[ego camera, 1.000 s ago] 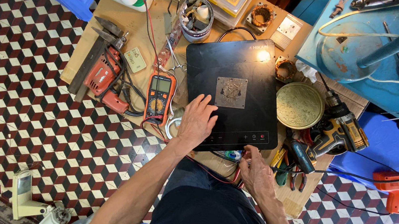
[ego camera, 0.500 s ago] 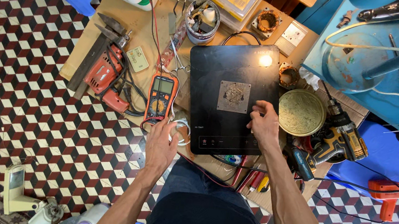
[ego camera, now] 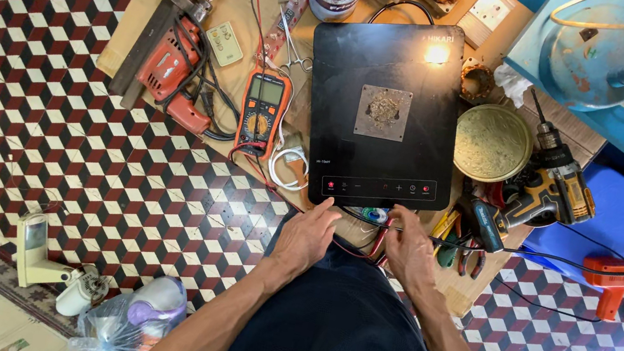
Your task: The person operates an induction cooktop, pressing control buttons to set temperature levels and placing a small metal plate on the surface. They repeatedly adjust settings and touch the plate to check for heat, then remove it and continue adjusting the cooktop.
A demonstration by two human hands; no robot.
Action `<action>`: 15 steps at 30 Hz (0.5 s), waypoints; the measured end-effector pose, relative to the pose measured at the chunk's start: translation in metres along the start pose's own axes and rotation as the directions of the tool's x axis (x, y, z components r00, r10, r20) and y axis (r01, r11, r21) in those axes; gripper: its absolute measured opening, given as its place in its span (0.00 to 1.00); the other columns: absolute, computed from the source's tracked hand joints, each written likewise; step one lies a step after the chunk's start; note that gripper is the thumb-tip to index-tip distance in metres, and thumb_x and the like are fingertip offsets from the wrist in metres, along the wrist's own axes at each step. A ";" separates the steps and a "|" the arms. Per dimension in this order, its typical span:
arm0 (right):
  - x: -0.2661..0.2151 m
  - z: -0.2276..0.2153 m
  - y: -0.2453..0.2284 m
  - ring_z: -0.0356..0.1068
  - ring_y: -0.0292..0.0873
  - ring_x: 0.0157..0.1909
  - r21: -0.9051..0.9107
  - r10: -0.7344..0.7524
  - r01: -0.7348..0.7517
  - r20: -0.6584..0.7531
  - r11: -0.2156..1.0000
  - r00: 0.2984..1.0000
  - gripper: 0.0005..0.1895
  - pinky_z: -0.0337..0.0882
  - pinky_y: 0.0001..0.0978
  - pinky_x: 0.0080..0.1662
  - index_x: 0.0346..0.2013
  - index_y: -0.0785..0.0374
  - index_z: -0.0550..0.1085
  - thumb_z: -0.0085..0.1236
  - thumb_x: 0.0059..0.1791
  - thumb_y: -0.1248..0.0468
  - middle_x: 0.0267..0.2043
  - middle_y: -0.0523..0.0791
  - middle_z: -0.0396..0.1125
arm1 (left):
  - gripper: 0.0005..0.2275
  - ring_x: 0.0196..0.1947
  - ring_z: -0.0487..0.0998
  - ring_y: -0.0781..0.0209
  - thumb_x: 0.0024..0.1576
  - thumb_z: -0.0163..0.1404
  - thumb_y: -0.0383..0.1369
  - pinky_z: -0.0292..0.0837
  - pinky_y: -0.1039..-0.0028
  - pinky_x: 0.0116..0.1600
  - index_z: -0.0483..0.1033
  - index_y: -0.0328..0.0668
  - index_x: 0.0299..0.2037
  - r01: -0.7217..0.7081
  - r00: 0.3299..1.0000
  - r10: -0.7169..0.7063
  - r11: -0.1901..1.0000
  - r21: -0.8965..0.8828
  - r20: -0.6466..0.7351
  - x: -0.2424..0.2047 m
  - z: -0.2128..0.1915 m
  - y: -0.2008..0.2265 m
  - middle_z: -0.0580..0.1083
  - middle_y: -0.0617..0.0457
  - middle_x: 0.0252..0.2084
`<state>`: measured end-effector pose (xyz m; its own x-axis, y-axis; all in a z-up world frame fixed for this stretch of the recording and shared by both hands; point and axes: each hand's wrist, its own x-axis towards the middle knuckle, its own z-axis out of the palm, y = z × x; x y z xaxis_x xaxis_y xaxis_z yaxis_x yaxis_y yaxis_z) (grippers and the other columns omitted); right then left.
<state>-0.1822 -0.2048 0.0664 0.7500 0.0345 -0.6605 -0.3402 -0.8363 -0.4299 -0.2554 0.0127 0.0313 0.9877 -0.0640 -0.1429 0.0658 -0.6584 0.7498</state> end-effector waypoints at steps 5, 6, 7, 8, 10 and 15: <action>-0.008 0.024 0.008 0.76 0.56 0.46 0.029 -0.435 0.455 -0.245 0.890 0.867 0.17 0.77 0.46 0.47 0.53 0.64 0.69 0.49 0.49 0.68 0.66 0.55 0.63 | 0.13 0.47 0.79 0.38 0.57 0.52 0.31 0.75 0.55 0.51 0.74 0.43 0.52 0.077 0.996 -0.078 0.996 0.041 0.032 0.003 0.001 0.006 0.66 0.39 0.69; -0.008 0.020 0.013 0.75 0.57 0.50 -0.002 -0.476 0.496 -0.288 0.868 0.831 0.17 0.77 0.46 0.49 0.54 0.64 0.69 0.49 0.50 0.67 0.67 0.55 0.62 | 0.13 0.47 0.78 0.37 0.57 0.53 0.31 0.75 0.55 0.51 0.74 0.44 0.52 0.081 0.996 -0.082 0.996 0.045 0.022 0.005 0.002 0.008 0.66 0.39 0.69; -0.006 0.015 0.018 0.75 0.58 0.48 -0.017 -0.405 0.416 -0.259 0.909 0.877 0.17 0.76 0.47 0.48 0.53 0.64 0.68 0.49 0.49 0.67 0.70 0.56 0.57 | 0.14 0.47 0.78 0.37 0.57 0.53 0.31 0.75 0.55 0.51 0.74 0.43 0.52 0.078 0.997 -0.079 0.996 0.041 0.015 0.006 0.003 0.010 0.65 0.38 0.69; -0.001 0.009 0.020 0.75 0.59 0.46 -0.032 -0.334 0.336 -0.228 0.941 0.915 0.18 0.76 0.49 0.46 0.52 0.64 0.67 0.50 0.47 0.67 0.74 0.56 0.51 | 0.14 0.47 0.78 0.36 0.57 0.53 0.31 0.75 0.55 0.51 0.73 0.43 0.53 0.080 0.997 -0.080 0.996 0.040 0.005 0.006 0.001 0.009 0.65 0.37 0.69; 0.007 -0.001 0.023 0.75 0.60 0.45 -0.076 -0.254 0.244 -0.184 0.967 0.950 0.18 0.76 0.50 0.45 0.51 0.63 0.66 0.50 0.47 0.67 0.77 0.56 0.45 | 0.14 0.46 0.79 0.36 0.57 0.53 0.31 0.76 0.55 0.50 0.73 0.43 0.53 0.107 0.994 -0.107 0.993 0.040 0.002 0.005 0.000 0.010 0.64 0.36 0.69; 0.021 -0.013 0.023 0.75 0.62 0.45 -0.221 -0.296 0.262 -0.137 0.939 0.945 0.18 0.78 0.49 0.40 0.50 0.64 0.64 0.51 0.46 0.67 0.79 0.56 0.43 | 0.15 0.44 0.81 0.37 0.56 0.53 0.32 0.77 0.53 0.47 0.73 0.43 0.53 0.159 0.987 -0.160 0.985 0.060 0.006 -0.004 -0.005 0.012 0.63 0.38 0.70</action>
<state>-0.1666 -0.2305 0.0505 0.8876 0.2049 -0.4126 0.0025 -0.8977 -0.4406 -0.2576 0.0088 0.0440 0.9635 0.0377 -0.2650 0.2138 -0.7037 0.6776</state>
